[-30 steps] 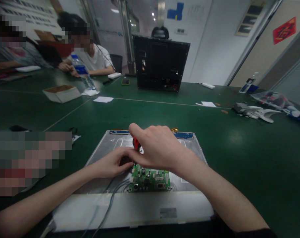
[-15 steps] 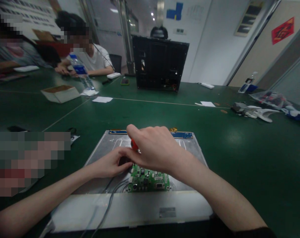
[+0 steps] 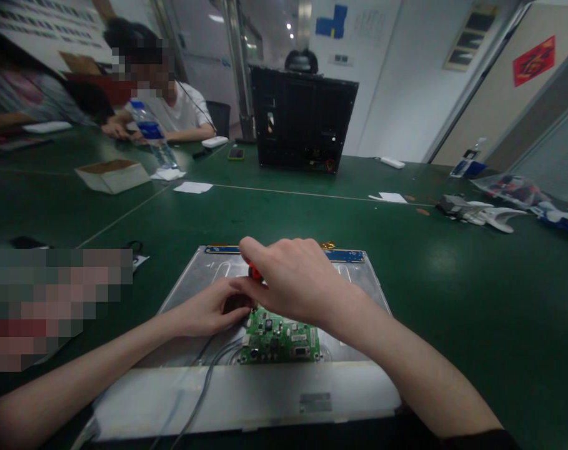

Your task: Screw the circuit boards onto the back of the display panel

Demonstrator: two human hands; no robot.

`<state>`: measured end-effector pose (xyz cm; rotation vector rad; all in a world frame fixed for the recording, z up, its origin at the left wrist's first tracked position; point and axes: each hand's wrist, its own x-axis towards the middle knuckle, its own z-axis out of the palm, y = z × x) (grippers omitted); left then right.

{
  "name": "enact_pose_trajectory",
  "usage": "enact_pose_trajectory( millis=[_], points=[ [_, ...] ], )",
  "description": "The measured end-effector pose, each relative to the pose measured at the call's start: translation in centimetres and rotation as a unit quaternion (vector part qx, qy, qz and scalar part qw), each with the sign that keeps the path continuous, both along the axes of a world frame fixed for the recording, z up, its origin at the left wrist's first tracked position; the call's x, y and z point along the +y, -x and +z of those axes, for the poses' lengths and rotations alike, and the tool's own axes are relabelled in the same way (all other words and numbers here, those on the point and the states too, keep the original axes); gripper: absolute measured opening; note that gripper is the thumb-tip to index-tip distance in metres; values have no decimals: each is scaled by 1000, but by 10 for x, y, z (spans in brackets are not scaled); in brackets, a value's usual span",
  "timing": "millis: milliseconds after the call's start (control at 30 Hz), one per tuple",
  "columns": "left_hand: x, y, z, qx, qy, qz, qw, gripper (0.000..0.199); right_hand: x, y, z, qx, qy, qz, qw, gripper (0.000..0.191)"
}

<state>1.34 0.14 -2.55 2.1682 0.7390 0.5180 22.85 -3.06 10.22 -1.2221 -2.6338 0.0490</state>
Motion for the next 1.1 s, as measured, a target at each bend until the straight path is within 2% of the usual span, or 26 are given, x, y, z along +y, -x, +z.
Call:
enact_pose_trajectory(
  millis=[200, 300, 433, 567, 733, 933, 1033, 1100],
  points=[
    [0, 0, 0, 8, -23, 6, 1000, 8, -3, -1, 2, 21, 28, 45, 998, 17],
    [-1, -1, 1, 1, -16, 1, 1000, 7, -2, -2, 1, 15, 12, 35, 999, 22],
    [-2, -1, 1, -6, -14, 12, 1000, 9, -2, -2, 1, 6, 13, 24, 1000, 14],
    [-1, -1, 1, 2, -15, 12, 1000, 11, -3, -1, 2, 20, 25, 43, 999, 17],
    [0, 0, 2, -1, -6, 2, 1000, 11, -2, -1, 1, 5, 16, 19, 1000, 17],
    [-2, -1, 3, 11, -6, 11, 1000, 9, -4, -4, 4, 23, 33, 65, 997, 16],
    [-1, 0, 2, 5, -4, -1, 1000, 10, -3, -4, 4, 15, 24, 47, 999, 18],
    [-1, 0, 1, 1, -1, 0, 1000, 11, -3, -3, 4, 7, 14, 35, 999, 12]
  ],
)
